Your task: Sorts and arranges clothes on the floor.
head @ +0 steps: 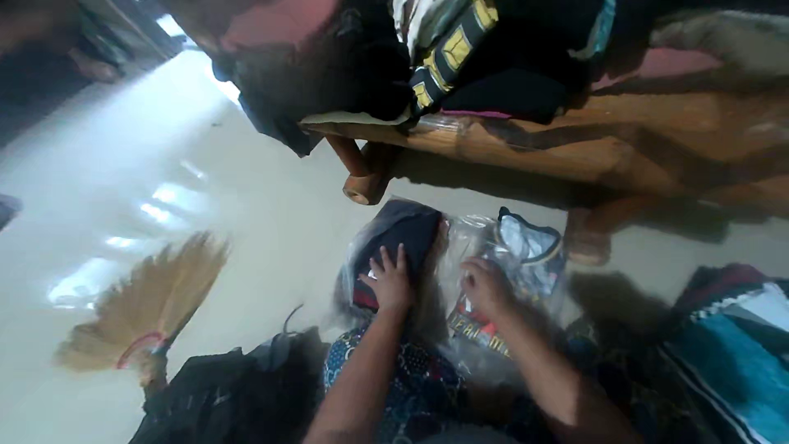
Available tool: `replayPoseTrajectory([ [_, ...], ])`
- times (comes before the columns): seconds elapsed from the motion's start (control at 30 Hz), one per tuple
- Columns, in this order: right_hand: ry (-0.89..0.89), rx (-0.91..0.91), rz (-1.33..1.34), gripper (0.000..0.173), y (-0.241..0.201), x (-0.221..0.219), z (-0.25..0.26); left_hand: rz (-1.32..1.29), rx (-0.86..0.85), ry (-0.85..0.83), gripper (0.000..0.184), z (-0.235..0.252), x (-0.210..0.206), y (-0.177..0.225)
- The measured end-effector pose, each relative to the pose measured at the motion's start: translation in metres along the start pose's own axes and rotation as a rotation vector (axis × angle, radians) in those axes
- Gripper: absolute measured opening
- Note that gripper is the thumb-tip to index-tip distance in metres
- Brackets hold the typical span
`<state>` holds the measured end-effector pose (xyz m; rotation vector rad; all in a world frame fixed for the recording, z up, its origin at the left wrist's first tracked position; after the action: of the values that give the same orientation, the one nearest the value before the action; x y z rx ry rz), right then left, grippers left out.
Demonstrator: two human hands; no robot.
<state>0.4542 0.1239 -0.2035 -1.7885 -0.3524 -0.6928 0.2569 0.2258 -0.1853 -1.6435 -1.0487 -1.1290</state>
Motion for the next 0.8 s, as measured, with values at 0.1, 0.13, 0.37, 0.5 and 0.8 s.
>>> replayPoseTrajectory([
  [0.1,-0.194,-0.057,-0.189,0.043,0.041,-0.030,0.002,0.044,-0.170,-0.015,0.090,0.024,0.009,-0.014],
  [0.13,-0.221,-0.071,-0.218,0.044,0.049,-0.033,0.001,0.077,-0.277,-0.040,0.085,0.032,0.015,-0.022],
  [0.37,-0.188,-0.245,0.032,0.042,-0.004,-0.022,0.013,0.259,-0.833,-0.221,0.064,0.021,0.028,-0.063],
  [0.5,-0.109,-0.265,0.094,0.068,-0.004,-0.002,0.026,0.302,-0.843,-0.287,0.045,0.007,0.029,-0.078],
  [0.8,-0.250,-0.226,0.373,0.038,0.001,-0.025,0.024,0.197,-0.315,-0.194,0.051,-0.012,0.050,-0.038],
])
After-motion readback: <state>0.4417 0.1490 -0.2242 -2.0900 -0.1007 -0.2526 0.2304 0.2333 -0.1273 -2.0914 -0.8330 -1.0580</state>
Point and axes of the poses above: each hand's wrist, its own z-axis towards the middle knuckle, its own x-axis out of the back of the hand, y = z × x, the point moved 5 cm from there along z, towards the middle knuckle, and after that the axes turned 13 degrees about z, right-handed, at the moved point
